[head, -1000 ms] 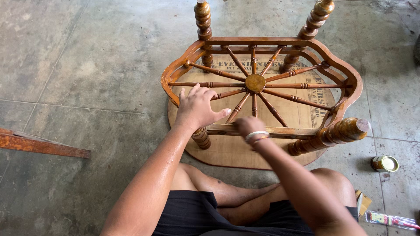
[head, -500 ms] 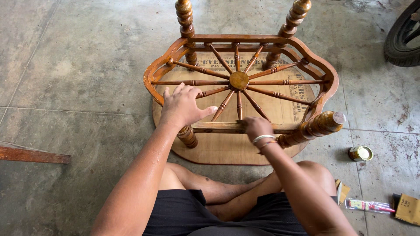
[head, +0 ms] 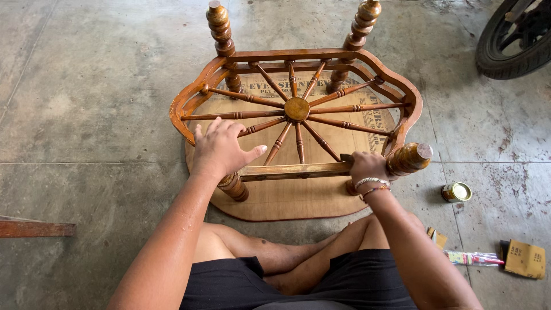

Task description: The person sands a wooden stool frame using sandpaper, cuts a piece of sandpaper with scissors, and wipes the dust away with a cloth.

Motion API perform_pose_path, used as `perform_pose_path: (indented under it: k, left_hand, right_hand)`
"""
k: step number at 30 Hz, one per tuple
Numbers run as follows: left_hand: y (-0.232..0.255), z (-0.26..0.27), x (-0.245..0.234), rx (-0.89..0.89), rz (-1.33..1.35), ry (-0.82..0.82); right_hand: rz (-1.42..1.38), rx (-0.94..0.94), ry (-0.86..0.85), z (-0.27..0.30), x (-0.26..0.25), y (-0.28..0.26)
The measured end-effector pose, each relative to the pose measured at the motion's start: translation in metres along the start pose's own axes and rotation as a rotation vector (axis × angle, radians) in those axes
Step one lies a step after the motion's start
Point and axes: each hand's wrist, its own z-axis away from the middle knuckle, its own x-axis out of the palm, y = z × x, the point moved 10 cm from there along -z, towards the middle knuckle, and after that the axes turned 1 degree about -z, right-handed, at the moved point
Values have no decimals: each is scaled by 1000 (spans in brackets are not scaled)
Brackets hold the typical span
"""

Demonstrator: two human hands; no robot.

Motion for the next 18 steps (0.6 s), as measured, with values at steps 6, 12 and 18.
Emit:
perform_pose_path:
  k: [6, 12, 18]
  left_hand:
    - [4, 3, -1, -35, 28, -83]
    - [2, 4, -1, -40, -26, -71]
    - [4, 1, 0, 7, -16, -11]
  right_hand:
    - [-447, -83, 459, 70, -34, -80]
    - [-426, -258, 534, 85, -33, -135]
    - [-263, 152, 632, 81, -25, -42]
